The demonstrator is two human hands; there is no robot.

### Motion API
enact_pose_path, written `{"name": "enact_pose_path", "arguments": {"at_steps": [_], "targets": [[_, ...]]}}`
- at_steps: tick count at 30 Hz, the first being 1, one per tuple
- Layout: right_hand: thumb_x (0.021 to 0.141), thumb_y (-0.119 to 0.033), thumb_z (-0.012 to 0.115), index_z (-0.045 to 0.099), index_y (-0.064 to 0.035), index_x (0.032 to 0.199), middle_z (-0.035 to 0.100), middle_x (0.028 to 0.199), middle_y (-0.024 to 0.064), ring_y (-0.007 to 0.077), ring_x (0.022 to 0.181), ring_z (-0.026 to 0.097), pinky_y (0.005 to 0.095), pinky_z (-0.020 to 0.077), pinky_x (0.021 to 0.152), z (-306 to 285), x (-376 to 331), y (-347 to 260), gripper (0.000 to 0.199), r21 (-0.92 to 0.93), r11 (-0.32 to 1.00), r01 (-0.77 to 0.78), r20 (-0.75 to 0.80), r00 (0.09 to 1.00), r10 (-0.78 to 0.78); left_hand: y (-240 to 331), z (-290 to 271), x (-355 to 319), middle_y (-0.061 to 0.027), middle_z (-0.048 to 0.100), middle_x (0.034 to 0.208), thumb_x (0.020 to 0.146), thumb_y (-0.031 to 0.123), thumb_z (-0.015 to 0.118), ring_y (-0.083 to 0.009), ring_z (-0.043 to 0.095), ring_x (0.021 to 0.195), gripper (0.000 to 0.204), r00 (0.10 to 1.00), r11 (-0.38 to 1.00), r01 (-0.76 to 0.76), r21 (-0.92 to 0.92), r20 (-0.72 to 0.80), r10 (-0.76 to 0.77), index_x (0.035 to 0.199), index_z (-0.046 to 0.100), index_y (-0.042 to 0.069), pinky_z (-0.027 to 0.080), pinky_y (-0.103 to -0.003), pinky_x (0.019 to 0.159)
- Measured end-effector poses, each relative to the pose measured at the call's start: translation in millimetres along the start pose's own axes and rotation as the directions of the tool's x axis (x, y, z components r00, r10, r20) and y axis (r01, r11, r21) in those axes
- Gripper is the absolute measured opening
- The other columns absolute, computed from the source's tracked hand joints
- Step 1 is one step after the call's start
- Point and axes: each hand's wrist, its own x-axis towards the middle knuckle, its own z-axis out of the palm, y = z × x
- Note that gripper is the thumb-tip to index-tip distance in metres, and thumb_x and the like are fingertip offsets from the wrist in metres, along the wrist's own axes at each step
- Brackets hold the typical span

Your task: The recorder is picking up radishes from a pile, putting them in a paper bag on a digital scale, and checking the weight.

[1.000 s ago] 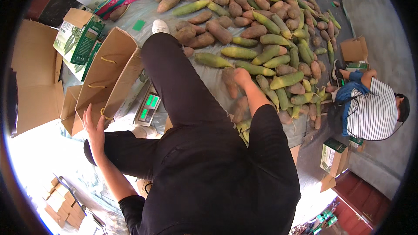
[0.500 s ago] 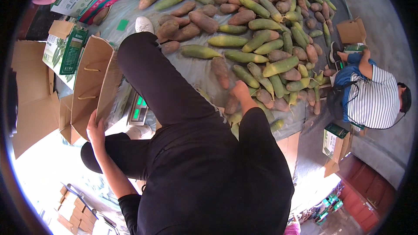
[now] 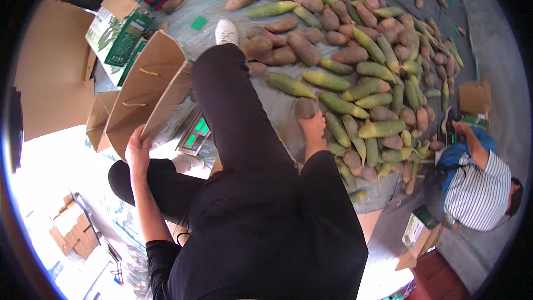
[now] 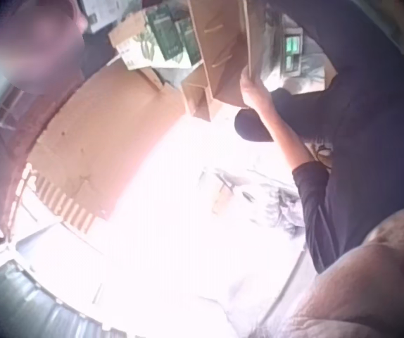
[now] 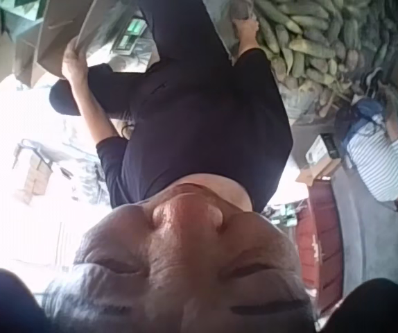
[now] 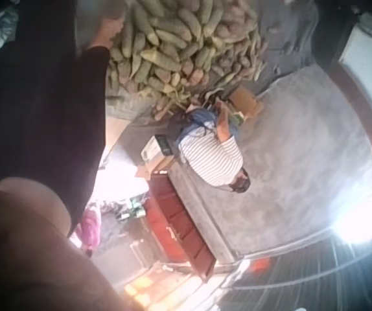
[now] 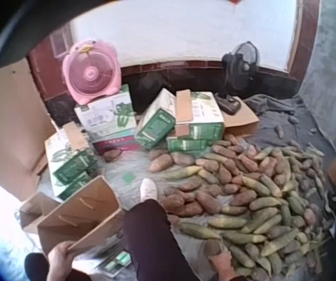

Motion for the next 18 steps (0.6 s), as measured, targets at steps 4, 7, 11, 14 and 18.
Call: {"name": "enact_pose_path", "arguments": {"at_steps": [4, 7, 11, 14, 18], "targets": [[0.056, -0.027, 0.083, 0.042, -0.0071, 0.130, 0.052, 0.126, 0.0207, 0.0345, 0.120, 0.048, 0.0419, 0.0423, 0.099, 13.0, -14.2, -16.2, 0.086, -0.054, 0.997, 0.061, 0.001, 0.998, -0.061, 1.6, -1.6, 1.6, -0.0105, 0.064, 0.105, 0.078, 0.005, 0.063, -0.0303, 0.060, 0.100, 0.036, 1.000, 1.000, -0.015, 0.006, -0.012, 0.015, 0.113, 0.060, 0.012, 0.047, -0.037, 0.085], [0.055, -0.025, 0.083, 0.044, -0.0063, 0.127, 0.053, 0.125, 0.0194, 0.0352, 0.118, 0.050, 0.0421, 0.0434, 0.097, 18.2, -19.5, -24.2, 0.084, -0.063, 0.998, 0.000, -0.026, 1.000, -0.002, 3.1, -2.7, 1.1, -0.0099, 0.064, 0.104, 0.078, 0.006, 0.063, -0.0299, 0.061, 0.099, 0.034, 1.000, 1.000, 0.002, -0.002, -0.004, -0.002, 0.112, 0.061, 0.012, 0.047, -0.037, 0.084], [0.057, -0.025, 0.082, 0.039, -0.0119, 0.133, 0.049, 0.131, 0.0148, 0.0341, 0.122, 0.046, 0.0444, 0.0427, 0.099, 12.0, -14.6, -24.9, 0.088, -0.043, 0.998, -0.039, 0.089, 0.995, 0.043, 8.5, -6.6, -1.7, -0.0099, 0.065, 0.103, 0.079, 0.007, 0.063, -0.0302, 0.061, 0.098, 0.032, 1.000, 1.000, 0.018, 0.014, -0.021, -0.018, 0.111, 0.061, 0.012, 0.047, -0.037, 0.084], [0.056, -0.021, 0.082, 0.043, -0.0098, 0.129, 0.056, 0.122, 0.0167, 0.0336, 0.114, 0.054, 0.0419, 0.0450, 0.096, 6.5, -5.5, -22.3, 0.083, 0.055, 0.998, 0.014, 0.058, 0.998, -0.017, 11.3, -8.7, -3.0, -0.0104, 0.065, 0.102, 0.079, 0.007, 0.063, -0.0303, 0.061, 0.098, 0.032, 0.999, 1.000, 0.018, 0.018, -0.027, -0.018, 0.110, 0.061, 0.012, 0.048, -0.038, 0.083], [0.054, -0.015, 0.083, 0.048, -0.0040, 0.120, 0.060, 0.112, 0.0169, 0.0310, 0.105, 0.058, 0.0378, 0.0459, 0.092, -12.5, 15.4, -39.8, 0.076, 0.372, 0.899, 0.231, 0.007, 0.968, -0.251, 8.4, -10.5, -5.4, -0.0109, 0.064, 0.096, 0.079, 0.007, 0.062, -0.0305, 0.061, 0.095, 0.029, 0.999, 0.998, -0.027, 0.049, -0.032, 0.029, 0.108, 0.060, 0.011, 0.048, -0.041, 0.080]]}}
